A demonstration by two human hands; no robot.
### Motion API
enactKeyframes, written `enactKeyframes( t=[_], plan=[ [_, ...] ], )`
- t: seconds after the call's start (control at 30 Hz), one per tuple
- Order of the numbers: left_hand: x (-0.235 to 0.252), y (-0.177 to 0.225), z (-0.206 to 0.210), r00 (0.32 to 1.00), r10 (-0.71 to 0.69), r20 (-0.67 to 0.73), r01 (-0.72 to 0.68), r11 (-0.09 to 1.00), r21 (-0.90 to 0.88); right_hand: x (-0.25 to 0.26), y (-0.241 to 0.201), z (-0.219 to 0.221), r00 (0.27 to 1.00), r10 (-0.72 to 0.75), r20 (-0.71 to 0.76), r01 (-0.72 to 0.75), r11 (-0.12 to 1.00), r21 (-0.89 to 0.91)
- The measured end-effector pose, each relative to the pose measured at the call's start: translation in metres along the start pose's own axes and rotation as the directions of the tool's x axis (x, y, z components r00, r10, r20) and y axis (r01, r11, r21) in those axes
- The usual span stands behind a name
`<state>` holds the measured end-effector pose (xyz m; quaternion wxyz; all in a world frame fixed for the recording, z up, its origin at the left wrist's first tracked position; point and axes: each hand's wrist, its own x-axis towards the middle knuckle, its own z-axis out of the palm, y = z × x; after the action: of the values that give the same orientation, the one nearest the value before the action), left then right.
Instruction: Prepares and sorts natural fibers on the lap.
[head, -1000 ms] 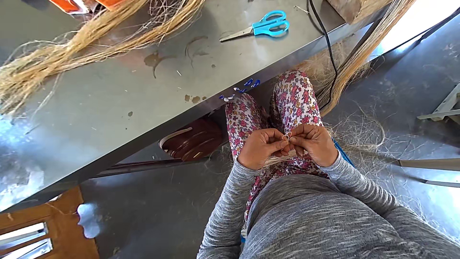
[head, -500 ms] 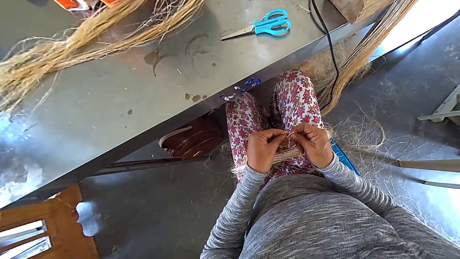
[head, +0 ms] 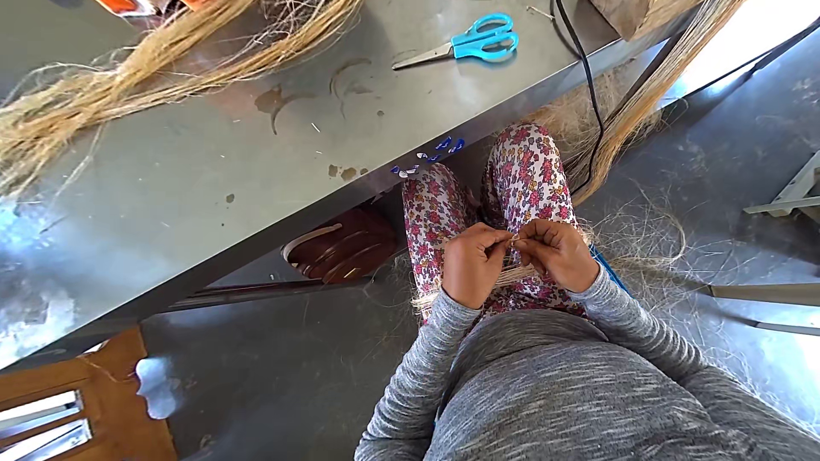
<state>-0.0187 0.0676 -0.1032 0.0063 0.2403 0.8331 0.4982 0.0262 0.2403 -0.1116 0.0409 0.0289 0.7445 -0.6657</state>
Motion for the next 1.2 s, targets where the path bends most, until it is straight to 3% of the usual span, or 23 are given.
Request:
enactKeyframes(
  t=[0.3, 0.53, 0.73, 0.83, 0.97, 1.07, 1.2],
  plan=[
    [0.002, -0.003, 0.000, 0.990, 0.134, 0.053, -0.135, 0.991, 0.018, 0.003, -0.009, -0.006, 0.978, 0.197, 0.064, -0.199, 0.980, 0.028],
    [0.003, -0.006, -0.003, 0.978, 0.175, 0.115, -0.180, 0.983, 0.034, 0.008, -0.012, -0.012, 0.954, 0.261, 0.145, -0.263, 0.965, -0.003],
    [0.003, -0.011, -0.002, 0.983, 0.121, 0.139, -0.112, 0.991, -0.071, 0.011, -0.007, -0.016, 0.920, 0.330, 0.212, -0.357, 0.928, 0.104],
    [0.002, -0.011, -0.003, 0.989, -0.014, 0.146, 0.032, 0.992, -0.121, 0.008, -0.006, -0.016, 0.940, 0.289, 0.178, -0.310, 0.945, 0.100],
    [0.003, -0.012, -0.002, 0.978, -0.138, 0.157, 0.168, 0.966, -0.196, 0.002, 0.001, -0.012, 0.997, 0.052, 0.057, -0.055, 0.997, 0.062],
    [0.004, -0.010, -0.001, 0.964, -0.199, 0.177, 0.238, 0.944, -0.230, -0.001, 0.005, -0.005, 0.993, -0.103, -0.050, 0.103, 0.995, -0.006],
    [0.002, -0.011, 0.001, 0.958, -0.226, 0.175, 0.271, 0.913, -0.305, -0.003, 0.005, 0.001, 0.975, -0.179, -0.134, 0.163, 0.979, -0.123]
  ],
)
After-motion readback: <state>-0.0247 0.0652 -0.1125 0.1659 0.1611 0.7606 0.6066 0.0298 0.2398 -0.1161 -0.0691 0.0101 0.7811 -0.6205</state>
